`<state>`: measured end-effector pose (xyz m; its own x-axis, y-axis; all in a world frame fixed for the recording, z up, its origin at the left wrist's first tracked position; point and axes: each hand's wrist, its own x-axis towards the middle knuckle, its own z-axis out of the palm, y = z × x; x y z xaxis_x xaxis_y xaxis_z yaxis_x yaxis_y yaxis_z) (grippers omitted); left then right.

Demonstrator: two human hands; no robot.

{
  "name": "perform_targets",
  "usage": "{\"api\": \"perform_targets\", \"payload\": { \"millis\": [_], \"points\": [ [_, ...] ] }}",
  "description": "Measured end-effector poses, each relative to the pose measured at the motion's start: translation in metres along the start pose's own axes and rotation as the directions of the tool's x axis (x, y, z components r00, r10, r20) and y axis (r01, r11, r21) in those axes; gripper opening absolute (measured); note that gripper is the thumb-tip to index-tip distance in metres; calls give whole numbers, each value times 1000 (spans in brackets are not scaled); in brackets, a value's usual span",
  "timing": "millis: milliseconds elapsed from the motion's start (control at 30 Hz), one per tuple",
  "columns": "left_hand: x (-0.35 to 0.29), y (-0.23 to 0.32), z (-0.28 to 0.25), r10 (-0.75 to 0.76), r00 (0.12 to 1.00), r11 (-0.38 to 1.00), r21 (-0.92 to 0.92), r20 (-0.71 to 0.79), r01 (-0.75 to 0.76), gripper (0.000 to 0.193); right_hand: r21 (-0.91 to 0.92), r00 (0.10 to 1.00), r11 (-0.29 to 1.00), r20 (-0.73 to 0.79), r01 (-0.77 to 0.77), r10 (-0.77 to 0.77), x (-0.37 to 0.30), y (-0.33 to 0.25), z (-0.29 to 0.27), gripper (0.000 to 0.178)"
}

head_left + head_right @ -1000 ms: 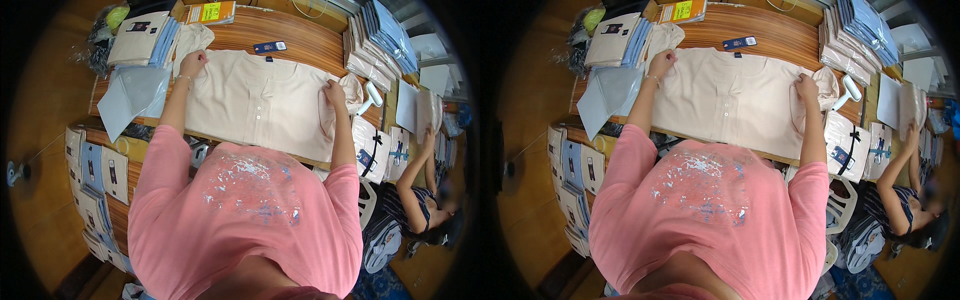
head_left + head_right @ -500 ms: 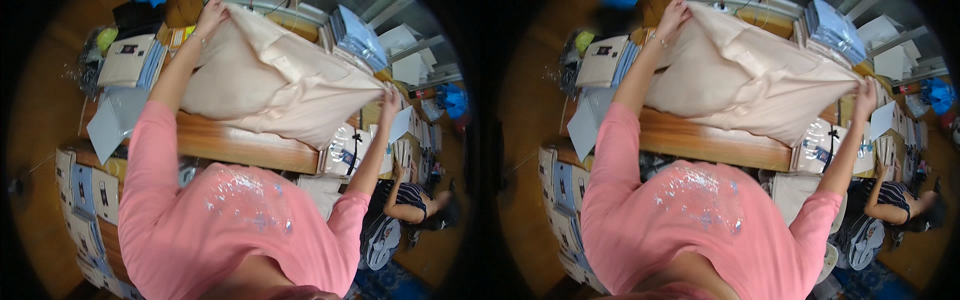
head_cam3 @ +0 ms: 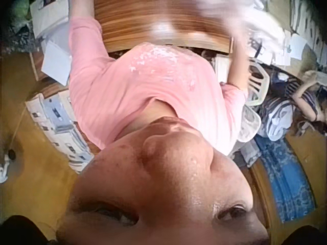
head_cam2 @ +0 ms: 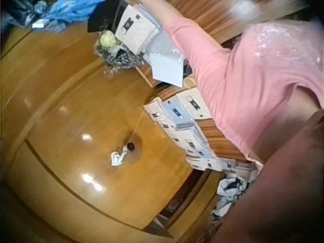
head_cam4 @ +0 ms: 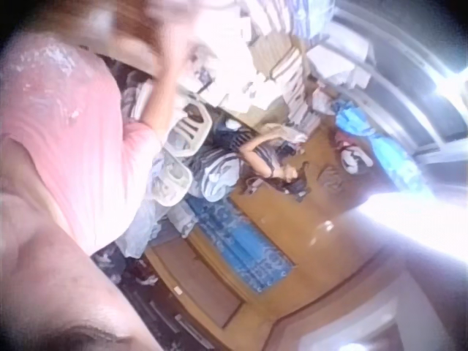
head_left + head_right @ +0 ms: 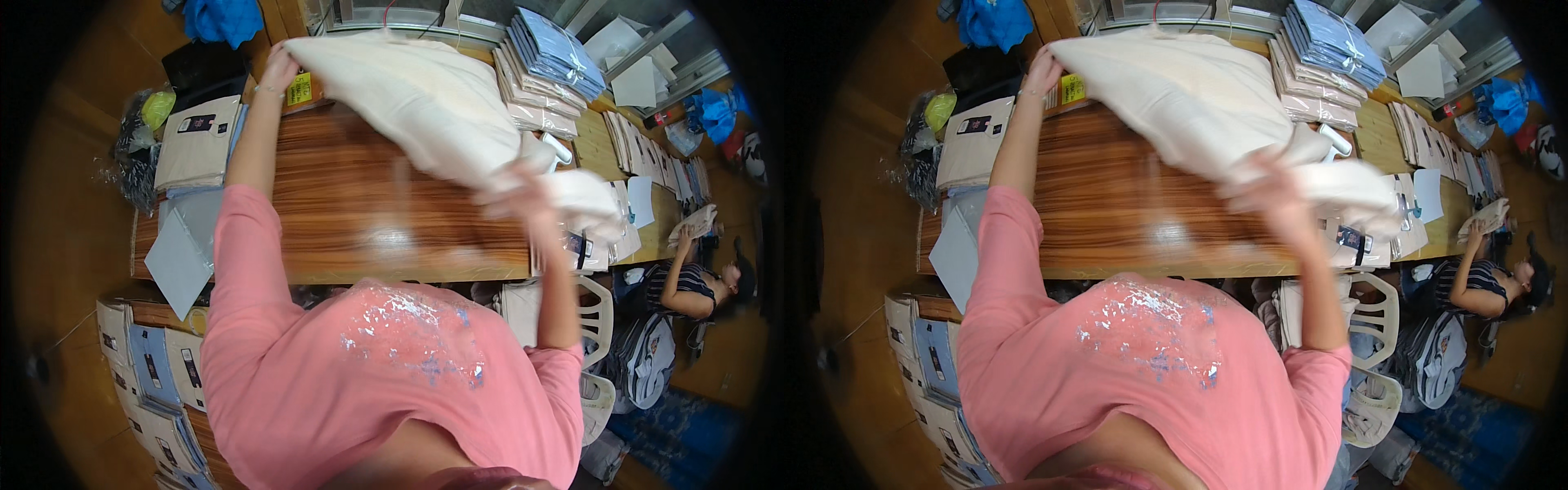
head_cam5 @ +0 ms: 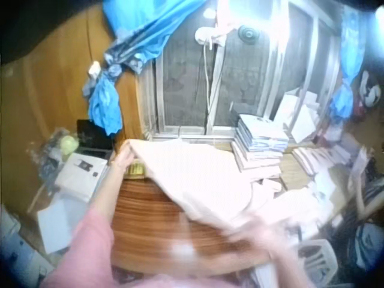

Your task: The person folds a shirt on a wooden table, applies a tag to it, and places it inside a clear plastic bag.

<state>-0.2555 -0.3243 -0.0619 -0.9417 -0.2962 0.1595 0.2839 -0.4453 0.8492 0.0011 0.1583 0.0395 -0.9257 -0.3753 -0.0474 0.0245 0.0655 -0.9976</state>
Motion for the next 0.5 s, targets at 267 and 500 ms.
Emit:
{"api": "perform_targets", "payload": {
  "millis": [267, 500],
  "points": [
    [-154, -42, -72, 256, 966, 418, 898, 31, -139, 62, -202, 954, 969, 287, 146, -84, 74, 122, 44, 29],
    [-353, -104, -41, 246, 968, -112, 991, -47, 77, 50, -986, 986, 161, 24, 51, -165, 90, 250, -14, 50]
  ]
}}
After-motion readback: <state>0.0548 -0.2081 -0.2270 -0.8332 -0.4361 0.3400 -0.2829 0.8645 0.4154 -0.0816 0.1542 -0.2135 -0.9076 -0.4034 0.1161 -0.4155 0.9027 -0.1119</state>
